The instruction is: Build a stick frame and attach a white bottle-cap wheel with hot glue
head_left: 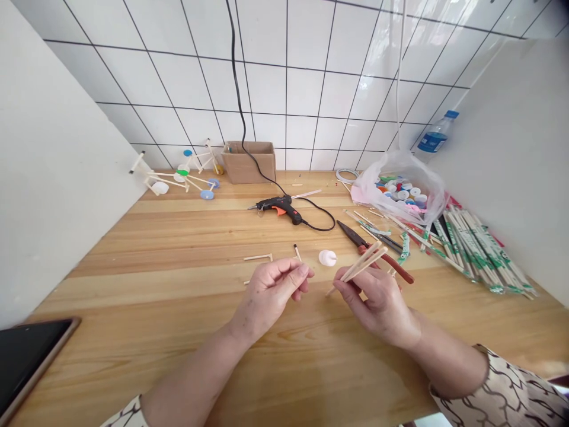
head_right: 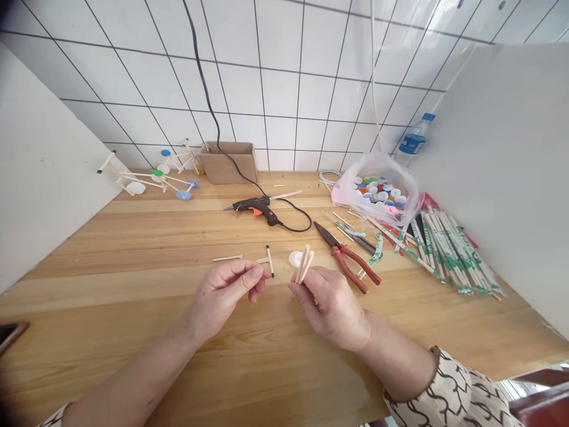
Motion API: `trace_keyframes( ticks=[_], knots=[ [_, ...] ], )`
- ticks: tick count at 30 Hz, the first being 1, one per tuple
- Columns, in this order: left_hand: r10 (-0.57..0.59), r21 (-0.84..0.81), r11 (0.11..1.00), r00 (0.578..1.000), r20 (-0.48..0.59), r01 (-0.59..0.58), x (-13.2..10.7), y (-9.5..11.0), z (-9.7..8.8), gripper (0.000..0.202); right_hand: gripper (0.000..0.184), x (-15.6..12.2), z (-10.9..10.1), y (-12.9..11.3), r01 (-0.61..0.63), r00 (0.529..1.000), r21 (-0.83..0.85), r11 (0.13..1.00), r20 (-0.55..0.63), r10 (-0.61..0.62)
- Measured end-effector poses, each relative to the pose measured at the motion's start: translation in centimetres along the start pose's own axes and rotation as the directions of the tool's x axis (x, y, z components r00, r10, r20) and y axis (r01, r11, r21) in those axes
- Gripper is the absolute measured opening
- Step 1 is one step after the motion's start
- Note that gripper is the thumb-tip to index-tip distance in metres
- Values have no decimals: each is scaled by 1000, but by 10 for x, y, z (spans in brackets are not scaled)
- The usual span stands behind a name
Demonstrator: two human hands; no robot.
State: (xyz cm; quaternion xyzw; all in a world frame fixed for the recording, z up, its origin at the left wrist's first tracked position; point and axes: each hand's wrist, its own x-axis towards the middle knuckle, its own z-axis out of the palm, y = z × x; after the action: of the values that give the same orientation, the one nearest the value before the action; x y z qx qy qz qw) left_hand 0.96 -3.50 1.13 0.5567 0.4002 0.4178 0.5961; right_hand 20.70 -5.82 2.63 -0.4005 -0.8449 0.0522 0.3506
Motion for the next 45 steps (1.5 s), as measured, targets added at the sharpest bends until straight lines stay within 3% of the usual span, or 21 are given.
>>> trace_keyframes(
  ticks=[7, 11, 25, 39, 45],
  knots=[
    [-39, 21, 999, 999, 16, 39, -1, 1, 2, 26, 10, 1, -3, -2, 29, 999, -23, 999, -35, -29],
    [-44, 48, 998, 999, 21, 43, -1, 1, 2, 26, 10, 2, -3, 0, 15, 1000, -3, 1000, 18, -14],
    [-91, 93, 992, 995, 39, 87, -1, 4, 4, 27, 11, 4, -3, 2, -65, 997, 15, 998, -45, 65],
    [-120, 104, 988, 990, 67, 113, 1, 3, 4, 28, 11, 3, -2, 5, -59, 998, 29, 998, 25, 58],
    [-161, 63, 986, 983, 94, 155, 1, 4, 5, 26, 12, 3, -3, 0, 15, 995, 30, 999, -96, -12]
  ],
)
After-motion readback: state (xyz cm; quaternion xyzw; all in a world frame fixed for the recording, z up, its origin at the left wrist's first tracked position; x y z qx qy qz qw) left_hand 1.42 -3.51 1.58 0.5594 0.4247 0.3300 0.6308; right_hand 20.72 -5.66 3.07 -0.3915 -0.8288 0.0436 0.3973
